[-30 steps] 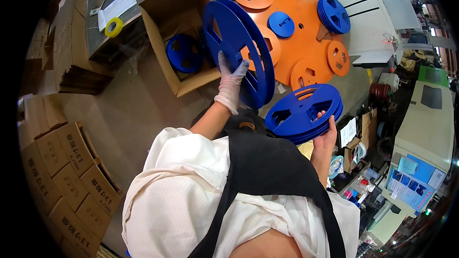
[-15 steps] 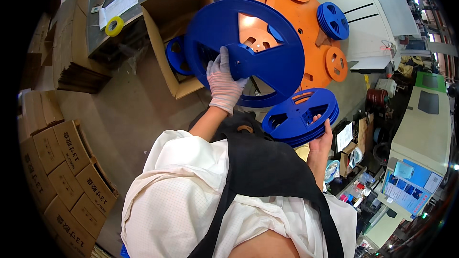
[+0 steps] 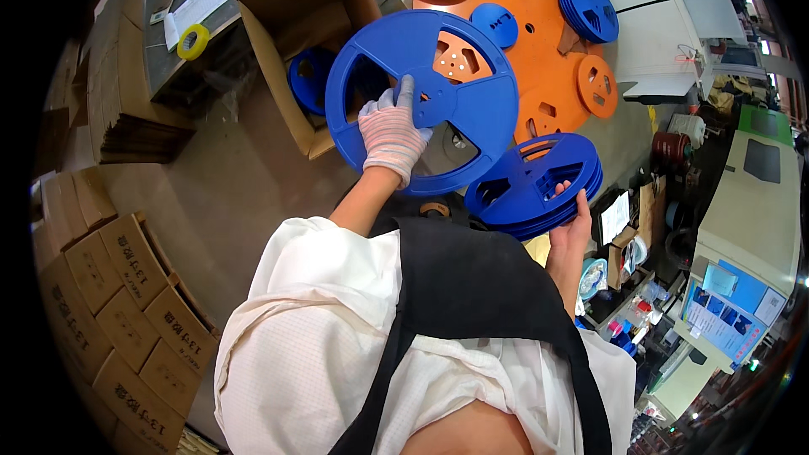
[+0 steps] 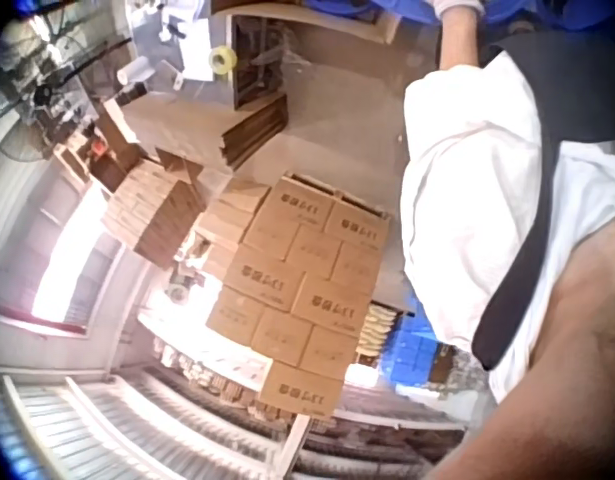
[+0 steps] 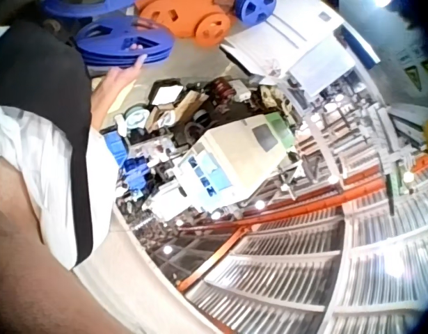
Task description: The person picks up blue plastic reels from a conveyor belt, weighs them on a digital scale, and records the weight on a paper form. They then stack the reels and place them into a cardboard box.
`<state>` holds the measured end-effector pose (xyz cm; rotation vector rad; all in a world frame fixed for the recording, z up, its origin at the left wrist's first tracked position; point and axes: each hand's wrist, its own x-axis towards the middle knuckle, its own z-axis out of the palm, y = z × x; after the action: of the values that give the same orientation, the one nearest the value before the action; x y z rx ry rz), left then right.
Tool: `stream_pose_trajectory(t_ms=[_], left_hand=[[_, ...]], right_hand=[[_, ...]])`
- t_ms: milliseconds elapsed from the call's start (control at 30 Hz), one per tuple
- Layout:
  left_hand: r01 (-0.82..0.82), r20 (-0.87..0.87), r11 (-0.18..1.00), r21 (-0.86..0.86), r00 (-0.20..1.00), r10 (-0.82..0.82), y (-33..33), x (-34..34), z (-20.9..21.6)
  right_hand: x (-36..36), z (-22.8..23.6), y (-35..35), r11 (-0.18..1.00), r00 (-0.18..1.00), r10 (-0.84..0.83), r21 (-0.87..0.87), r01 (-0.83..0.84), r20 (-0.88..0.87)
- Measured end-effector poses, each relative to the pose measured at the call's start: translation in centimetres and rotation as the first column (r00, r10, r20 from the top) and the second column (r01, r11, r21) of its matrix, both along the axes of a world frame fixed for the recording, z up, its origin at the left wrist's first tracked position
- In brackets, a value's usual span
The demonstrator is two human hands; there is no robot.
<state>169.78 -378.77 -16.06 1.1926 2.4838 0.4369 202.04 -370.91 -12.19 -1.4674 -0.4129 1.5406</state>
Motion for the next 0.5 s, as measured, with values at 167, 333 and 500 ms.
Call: stream_pose_trajectory(t_ms=[167, 333, 500], left_hand=[[0.011, 0.0, 0.999, -0.032, 1.0, -0.011, 0.1, 0.2, -0.9], [0.073, 0.042, 0.978, -0.197, 0.997, -0.066, 1.9, 0.2, -3.6], [0.148, 0.095, 0.935, -0.323, 0.988, -0.123, 7.0, 0.0, -6.4]], right_hand=[[0.9, -0.5, -0.1, 1.0, 1.0, 0.004, -0.013, -0.004, -0.004], [1.4, -0.4, -0.4, 0.999, 0.999, -0.045, -0.006, 0.045, 0.006], [2.9, -0.4, -1.1, 0.997, 0.997, -0.074, 0.006, 0.074, 0.013]])
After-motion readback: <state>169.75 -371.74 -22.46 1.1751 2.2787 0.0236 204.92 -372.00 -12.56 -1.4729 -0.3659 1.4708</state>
